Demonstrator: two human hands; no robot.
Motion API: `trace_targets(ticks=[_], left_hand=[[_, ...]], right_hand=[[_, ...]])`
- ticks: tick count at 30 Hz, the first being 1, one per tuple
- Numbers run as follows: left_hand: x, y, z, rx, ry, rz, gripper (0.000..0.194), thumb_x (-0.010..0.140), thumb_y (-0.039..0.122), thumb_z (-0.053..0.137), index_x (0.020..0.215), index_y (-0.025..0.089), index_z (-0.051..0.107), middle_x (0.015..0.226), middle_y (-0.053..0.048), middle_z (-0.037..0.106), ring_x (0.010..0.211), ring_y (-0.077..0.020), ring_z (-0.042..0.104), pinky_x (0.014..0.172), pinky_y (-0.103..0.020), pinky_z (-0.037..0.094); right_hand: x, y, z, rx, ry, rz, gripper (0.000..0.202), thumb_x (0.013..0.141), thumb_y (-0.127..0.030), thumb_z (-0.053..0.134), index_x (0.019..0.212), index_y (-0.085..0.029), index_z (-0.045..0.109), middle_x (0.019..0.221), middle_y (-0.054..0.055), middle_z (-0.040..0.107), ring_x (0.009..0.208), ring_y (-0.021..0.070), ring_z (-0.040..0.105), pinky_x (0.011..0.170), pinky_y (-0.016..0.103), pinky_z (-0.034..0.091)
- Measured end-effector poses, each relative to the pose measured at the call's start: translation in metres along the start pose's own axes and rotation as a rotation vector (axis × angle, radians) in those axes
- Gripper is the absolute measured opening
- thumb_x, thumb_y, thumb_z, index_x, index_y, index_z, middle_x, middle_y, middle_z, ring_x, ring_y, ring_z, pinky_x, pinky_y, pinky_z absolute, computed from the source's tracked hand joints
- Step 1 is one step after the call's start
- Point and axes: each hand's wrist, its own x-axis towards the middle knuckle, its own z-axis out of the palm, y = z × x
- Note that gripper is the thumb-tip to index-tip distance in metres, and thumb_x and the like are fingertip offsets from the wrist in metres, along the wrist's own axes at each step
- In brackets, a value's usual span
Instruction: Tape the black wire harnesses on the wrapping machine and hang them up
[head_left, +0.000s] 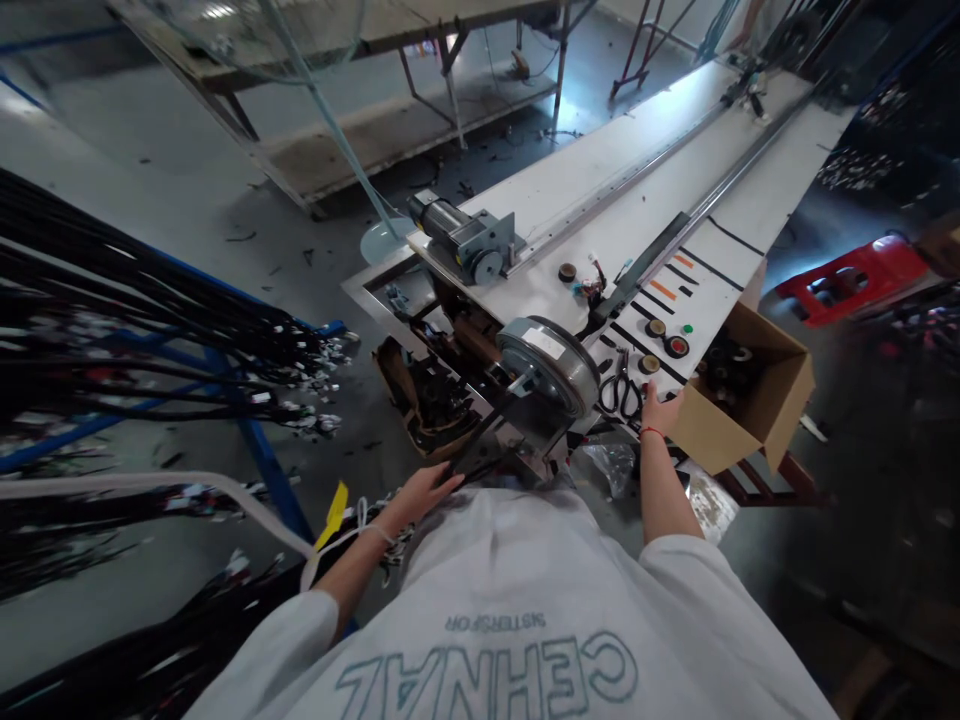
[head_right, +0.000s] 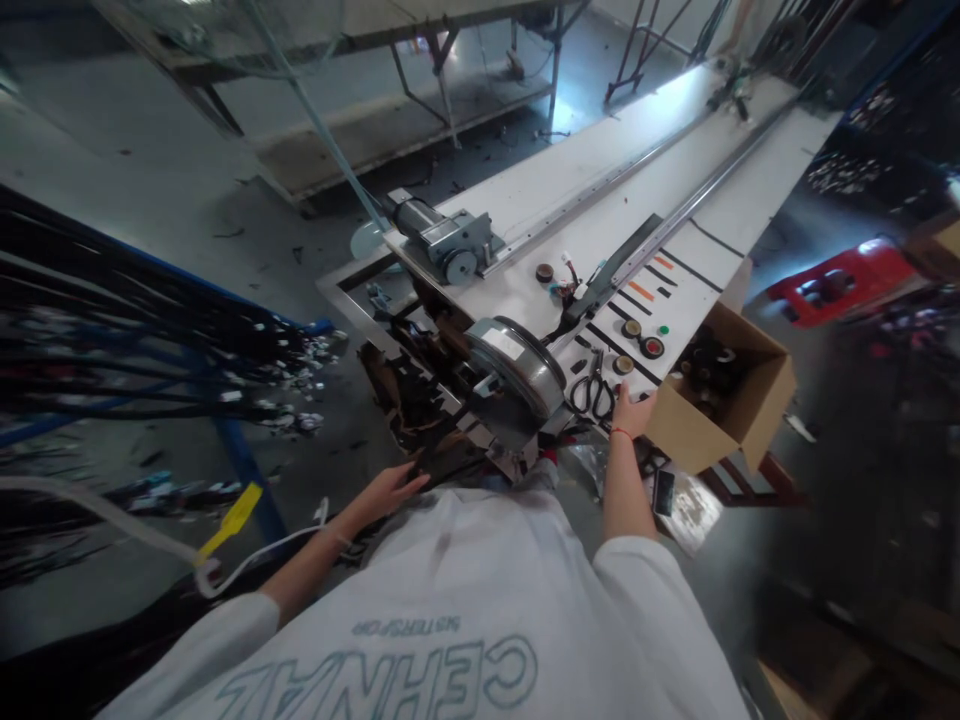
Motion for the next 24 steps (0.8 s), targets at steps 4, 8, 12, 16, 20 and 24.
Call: trace_targets(ticks=[4,8,12,16,20,24], left_hand=[[-0.031,0.011,-0.002,-0.035,0.041,0.014,0.050,0.080,0.069,0.042,0.079,0.021,0.059,0.070,-0.004,0.065,0.068,-0.0213,0.060,0.065,-0.030,0.048],[-0.030,0.031,0.005,-0.073,0.076,0.033,0.051,0.087,0.066,0.032,0.080,0.022,0.057,0.068,-0.003,0.060,0.064,-0.0196,0.056,0.064,-0.030,0.047],[-0.014,0.048,0.013,-0.113,0.092,0.047,0.053,0.087,0.068,0.032,0.082,0.021,0.055,0.066,-0.001,0.056,0.063,-0.0182,0.053,0.062,-0.030,0.046],[0.002,0.058,0.021,-0.165,0.117,0.084,0.053,0.087,0.068,0.031,0.081,0.020,0.054,0.068,-0.001,0.055,0.066,-0.0174,0.053,0.065,-0.029,0.046],[0.017,0.068,0.026,-0.154,0.127,0.096,0.049,0.090,0.064,0.031,0.079,0.021,0.052,0.067,0.000,0.053,0.064,-0.0167,0.052,0.064,-0.028,0.045],[0.028,0.082,0.030,-0.113,0.157,0.113,0.043,0.092,0.056,0.032,0.081,0.020,0.054,0.070,-0.001,0.058,0.069,-0.0175,0.056,0.070,-0.029,0.047]], right_hand=[[0.001,0.002,0.001,0.013,0.001,-0.005,0.086,0.084,-0.057,0.059,0.150,-0.009,0.034,0.142,0.022,0.050,0.130,0.0356,0.049,0.108,0.044,0.037],[0.003,0.003,0.002,0.013,0.000,-0.009,0.087,0.084,-0.058,0.059,0.150,-0.008,0.034,0.142,0.022,0.050,0.128,0.0366,0.050,0.108,0.045,0.038],[0.002,0.002,0.000,0.014,-0.004,-0.019,0.086,0.085,-0.057,0.058,0.150,-0.007,0.033,0.143,0.022,0.049,0.130,0.0360,0.049,0.108,0.045,0.037],[0.001,0.000,-0.001,0.004,-0.007,-0.012,0.086,0.085,-0.057,0.058,0.151,-0.007,0.033,0.142,0.023,0.050,0.129,0.0363,0.050,0.107,0.046,0.039],[-0.002,-0.003,-0.002,0.003,-0.003,0.002,0.085,0.085,-0.056,0.059,0.150,-0.008,0.034,0.141,0.022,0.051,0.128,0.0368,0.051,0.107,0.046,0.039],[-0.003,-0.003,-0.003,0.001,-0.005,-0.002,0.085,0.085,-0.055,0.060,0.150,-0.007,0.034,0.141,0.022,0.051,0.128,0.0367,0.051,0.107,0.046,0.039]])
